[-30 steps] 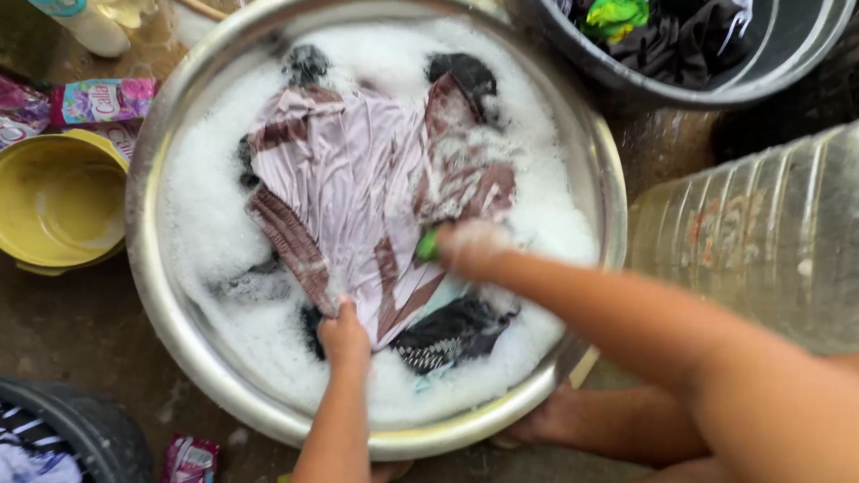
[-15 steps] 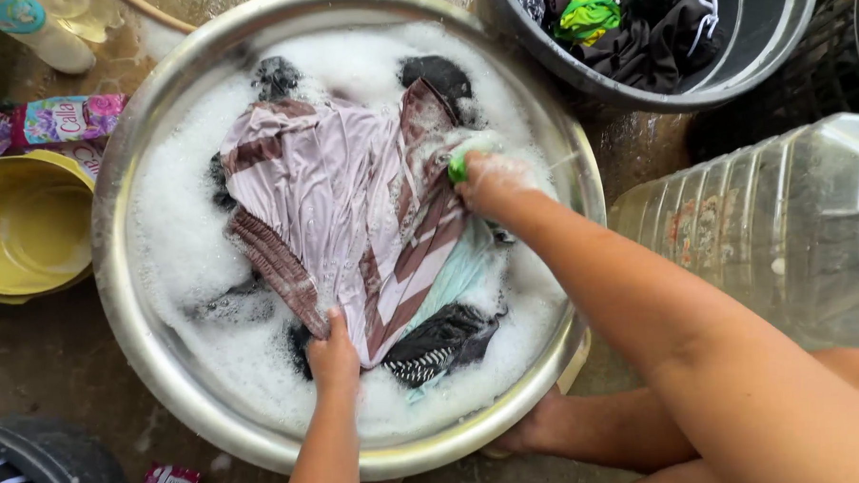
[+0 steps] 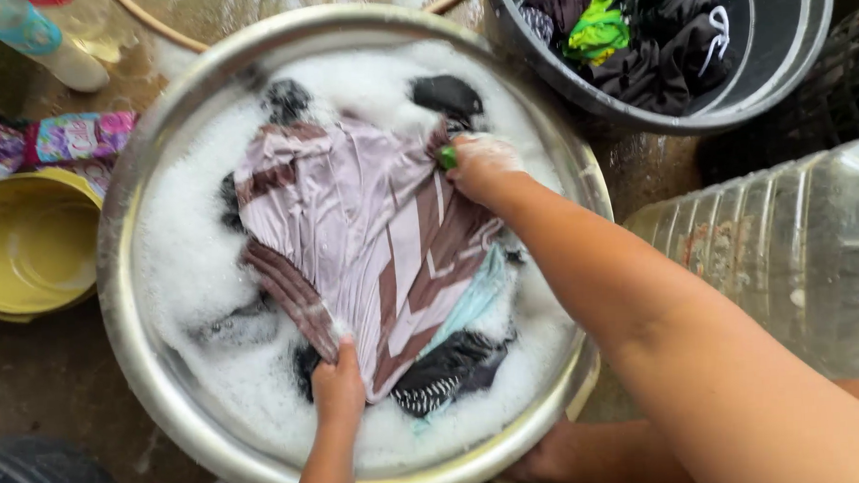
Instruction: The person washes clothes in a basin of soapy water, scrubbing a garment with a green brush and their hands before rinsing it.
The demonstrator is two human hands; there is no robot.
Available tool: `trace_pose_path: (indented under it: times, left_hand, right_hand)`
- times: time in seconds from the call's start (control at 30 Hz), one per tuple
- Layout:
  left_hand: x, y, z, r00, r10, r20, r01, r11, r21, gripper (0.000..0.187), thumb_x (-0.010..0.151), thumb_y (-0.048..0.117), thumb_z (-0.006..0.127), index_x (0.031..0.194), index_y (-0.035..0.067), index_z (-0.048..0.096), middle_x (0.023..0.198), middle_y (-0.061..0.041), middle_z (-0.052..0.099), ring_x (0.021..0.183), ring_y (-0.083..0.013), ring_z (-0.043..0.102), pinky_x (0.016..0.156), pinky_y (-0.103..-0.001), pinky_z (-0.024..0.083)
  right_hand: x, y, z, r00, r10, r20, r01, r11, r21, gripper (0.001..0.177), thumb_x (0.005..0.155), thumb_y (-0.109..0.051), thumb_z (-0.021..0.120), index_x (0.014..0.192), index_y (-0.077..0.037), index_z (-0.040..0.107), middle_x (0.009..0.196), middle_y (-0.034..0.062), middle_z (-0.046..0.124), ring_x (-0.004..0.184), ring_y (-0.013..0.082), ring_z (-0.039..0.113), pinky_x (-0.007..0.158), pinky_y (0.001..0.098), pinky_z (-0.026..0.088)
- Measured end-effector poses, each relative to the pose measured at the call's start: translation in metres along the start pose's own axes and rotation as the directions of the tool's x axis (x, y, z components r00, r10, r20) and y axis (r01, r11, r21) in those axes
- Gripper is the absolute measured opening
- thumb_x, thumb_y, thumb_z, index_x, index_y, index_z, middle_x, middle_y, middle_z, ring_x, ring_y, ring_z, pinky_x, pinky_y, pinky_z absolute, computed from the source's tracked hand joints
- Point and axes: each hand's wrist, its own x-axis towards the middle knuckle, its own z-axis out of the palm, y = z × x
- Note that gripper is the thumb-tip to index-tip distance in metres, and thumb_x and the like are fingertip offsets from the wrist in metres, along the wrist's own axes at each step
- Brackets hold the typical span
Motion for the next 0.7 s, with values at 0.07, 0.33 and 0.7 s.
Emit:
trace_pose_path:
  times: [0.07, 0.33, 0.7]
  left_hand:
    - [0.001, 0.009, -0.011, 0.983, -0.131, 0.131, 0.134, 0.991, -0.014, 0.051, 0.091, 0.038, 0.071, 0.088, -0.013, 0.073, 0.081, -0.025, 0.073, 0.074, -0.0285, 0.065, 0.073, -0.044, 0.052]
    - [0.010, 0.169, -0.058, 0.910, -0.027, 0.414, 0.393, 0.380, -0.838, 0.041, 0.092, 0.028, 0.069, 0.127, 0.009, 0.058, 0.122, -0.010, 0.068, 0.111, -0.0290, 0.065, 0.089, -0.052, 0.049]
    - [-0.093, 0.288, -0.157, 0.496, 0.807, 0.321, -0.089, 0.415, -0.906, 0.070, 0.091, 0.031, 0.077, 0.149, 0.006, 0.045, 0.143, -0.011, 0.057, 0.135, -0.0291, 0.053, 0.121, -0.052, 0.040]
  right_hand:
    - [0.001, 0.007, 0.005, 0.997, 0.072, -0.036, -0.071, 0.997, 0.011, 0.040, 0.096, -0.038, 0.069, 0.123, -0.009, 0.062, 0.115, 0.0158, 0.073, 0.110, 0.0330, 0.068, 0.094, 0.0451, 0.053]
    - [-0.070, -0.009, 0.056, 0.976, 0.168, 0.136, -0.215, 0.714, 0.666, 0.058, 0.080, -0.028, 0.084, 0.130, -0.011, 0.061, 0.112, 0.0120, 0.071, 0.105, 0.0276, 0.068, 0.093, 0.0369, 0.051]
    - [-0.139, 0.046, -0.126, 0.985, -0.083, -0.152, 0.111, -0.373, 0.921, 0.032, 0.078, -0.004, 0.076, 0.109, -0.006, 0.071, 0.100, 0.0083, 0.075, 0.093, 0.0200, 0.073, 0.091, 0.0388, 0.061]
